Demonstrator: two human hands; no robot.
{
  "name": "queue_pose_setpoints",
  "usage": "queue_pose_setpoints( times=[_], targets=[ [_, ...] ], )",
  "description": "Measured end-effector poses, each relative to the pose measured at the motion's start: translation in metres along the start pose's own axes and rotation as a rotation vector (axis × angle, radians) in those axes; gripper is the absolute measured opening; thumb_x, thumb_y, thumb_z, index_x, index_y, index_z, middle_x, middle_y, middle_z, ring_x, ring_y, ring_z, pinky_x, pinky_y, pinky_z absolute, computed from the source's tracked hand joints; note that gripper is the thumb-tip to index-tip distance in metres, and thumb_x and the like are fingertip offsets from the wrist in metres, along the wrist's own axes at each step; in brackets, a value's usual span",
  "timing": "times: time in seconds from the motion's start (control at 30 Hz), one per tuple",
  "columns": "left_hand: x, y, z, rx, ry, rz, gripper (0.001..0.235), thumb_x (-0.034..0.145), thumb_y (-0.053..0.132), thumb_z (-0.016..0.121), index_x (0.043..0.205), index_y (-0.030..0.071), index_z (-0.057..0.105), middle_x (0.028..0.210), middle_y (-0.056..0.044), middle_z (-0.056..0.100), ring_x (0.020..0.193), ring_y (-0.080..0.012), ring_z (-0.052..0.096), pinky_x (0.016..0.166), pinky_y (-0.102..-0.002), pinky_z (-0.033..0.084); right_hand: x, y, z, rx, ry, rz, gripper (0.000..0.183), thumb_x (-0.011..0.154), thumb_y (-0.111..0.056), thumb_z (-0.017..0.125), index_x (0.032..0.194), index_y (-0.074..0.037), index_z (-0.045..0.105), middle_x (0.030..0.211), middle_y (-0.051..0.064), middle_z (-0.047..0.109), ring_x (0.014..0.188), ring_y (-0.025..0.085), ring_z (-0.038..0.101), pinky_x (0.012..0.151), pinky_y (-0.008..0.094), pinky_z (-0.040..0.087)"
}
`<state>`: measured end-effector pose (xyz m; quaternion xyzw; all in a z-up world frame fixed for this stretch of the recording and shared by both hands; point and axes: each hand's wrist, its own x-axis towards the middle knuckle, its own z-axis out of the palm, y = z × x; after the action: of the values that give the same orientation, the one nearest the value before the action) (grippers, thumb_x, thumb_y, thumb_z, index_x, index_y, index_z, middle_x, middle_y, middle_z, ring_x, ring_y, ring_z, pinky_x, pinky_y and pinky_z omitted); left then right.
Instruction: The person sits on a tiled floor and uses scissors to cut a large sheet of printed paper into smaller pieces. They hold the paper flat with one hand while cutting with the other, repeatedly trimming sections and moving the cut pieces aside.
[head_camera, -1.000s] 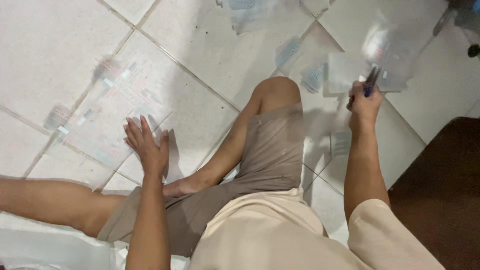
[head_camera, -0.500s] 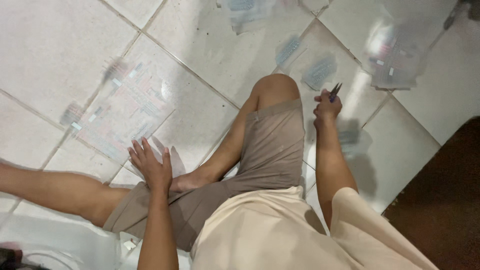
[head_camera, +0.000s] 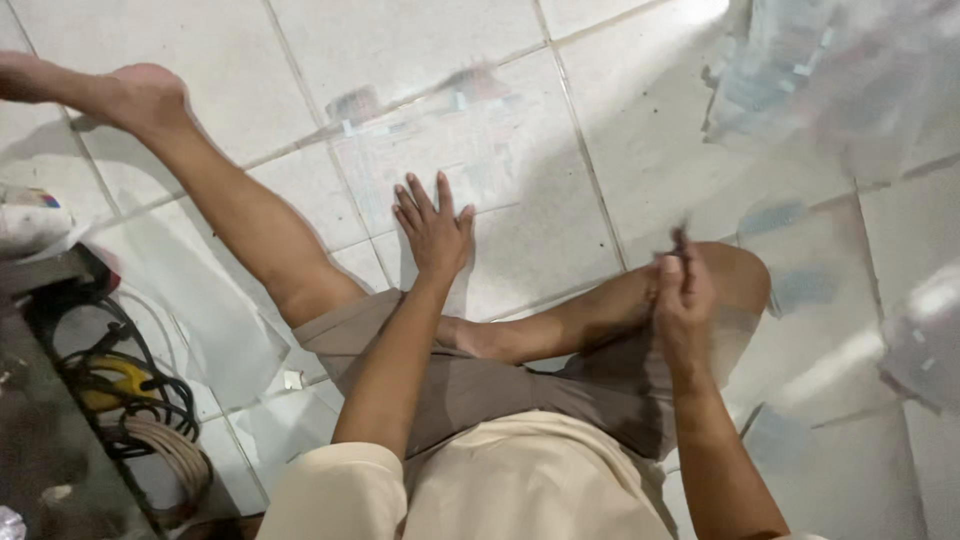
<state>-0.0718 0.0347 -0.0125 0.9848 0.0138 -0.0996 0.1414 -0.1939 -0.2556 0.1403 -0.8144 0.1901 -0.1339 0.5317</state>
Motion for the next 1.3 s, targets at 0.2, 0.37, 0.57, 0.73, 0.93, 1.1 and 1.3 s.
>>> queue_pose_setpoints(
  times=[0.2, 0.37, 0.57, 0.73, 0.93, 1.1, 1.3],
  targets=[
    [0.009, -0.027, -0.023, -0.028, -0.152, 0.143, 0.076, 0.102, 0.054, 0.052, 0.165, 0.02, 0.026, 0.169, -0.027, 0.007, 0.155, -0.0518, 0.003, 0.125, -0.066, 0.004, 0.013, 0.019, 0.091, 0.268, -0.494, 0.582, 0.041, 0.112, -0.028, 0.04, 0.131, 0.001, 0.06, 0.064, 0.001, 0.047, 0.05, 0.009, 0.039, 0.044, 0.022, 0.034],
    [0.03, -0.059, -0.034, -0.043, -0.178, 0.292, 0.082, 0.096, 0.057, 0.059, 0.165, 0.028, 0.025, 0.171, -0.019, 0.008, 0.156, -0.0496, 0.004, 0.125, -0.067, 0.007, 0.014, 0.008, 0.097, 0.251, -0.556, 0.639, 0.048, 0.112, -0.038, 0.042, 0.127, 0.004, 0.06, 0.069, 0.002, 0.045, 0.058, 0.011, 0.041, 0.053, 0.026, 0.037],
    [0.041, -0.07, -0.04, -0.048, -0.098, 0.152, 0.067, 0.107, 0.04, 0.053, 0.165, 0.018, 0.028, 0.169, -0.023, 0.009, 0.154, -0.05, 0.001, 0.125, -0.066, 0.01, -0.013, 0.055, 0.102, 0.054, -0.637, 0.752, 0.05, 0.108, -0.051, 0.05, 0.128, -0.008, 0.067, 0.075, 0.006, 0.056, 0.057, 0.014, 0.046, 0.049, 0.027, 0.037],
    [0.009, -0.018, -0.026, -0.135, -0.271, -0.081, 0.073, 0.108, 0.042, 0.046, 0.168, 0.016, 0.014, 0.17, -0.024, -0.009, 0.153, -0.0525, -0.014, 0.125, -0.066, -0.004, -0.018, 0.027, 0.123, 0.129, -0.627, 0.876, 0.047, 0.112, -0.04, 0.04, 0.122, -0.003, 0.065, 0.077, 0.005, 0.051, 0.057, 0.013, 0.043, 0.05, 0.026, 0.033],
    [-0.016, 0.036, -0.028, -0.324, -0.244, -0.131, 0.079, 0.107, 0.039, 0.05, 0.168, 0.015, 0.005, 0.167, -0.029, -0.015, 0.149, -0.0577, -0.022, 0.119, -0.071, -0.011, -0.022, 0.01, 0.124, 0.142, -0.551, 0.899, 0.045, 0.111, -0.042, 0.039, 0.12, -0.005, 0.063, 0.076, 0.001, 0.047, 0.054, 0.007, 0.036, 0.048, 0.022, 0.03],
    [0.003, 0.038, -0.031, -0.231, -0.366, 0.056, 0.068, 0.112, 0.04, 0.04, 0.168, 0.021, 0.006, 0.17, -0.022, -0.017, 0.151, -0.0513, -0.023, 0.12, -0.068, -0.015, -0.023, 0.014, 0.127, 0.267, -0.503, 0.912, 0.045, 0.11, -0.044, 0.042, 0.117, -0.004, 0.062, 0.073, 0.0, 0.043, 0.051, 0.007, 0.034, 0.046, 0.022, 0.029],
    [0.01, 0.042, -0.025, -0.173, -0.436, 0.066, 0.067, 0.113, 0.047, 0.032, 0.168, 0.023, 0.002, 0.17, -0.018, -0.02, 0.152, -0.0474, -0.026, 0.12, -0.066, -0.02, -0.021, 0.025, 0.141, 0.334, -0.45, 0.87, 0.044, 0.109, -0.042, 0.04, 0.113, -0.002, 0.059, 0.07, -0.001, 0.039, 0.052, 0.008, 0.032, 0.046, 0.023, 0.027]
  ],
)
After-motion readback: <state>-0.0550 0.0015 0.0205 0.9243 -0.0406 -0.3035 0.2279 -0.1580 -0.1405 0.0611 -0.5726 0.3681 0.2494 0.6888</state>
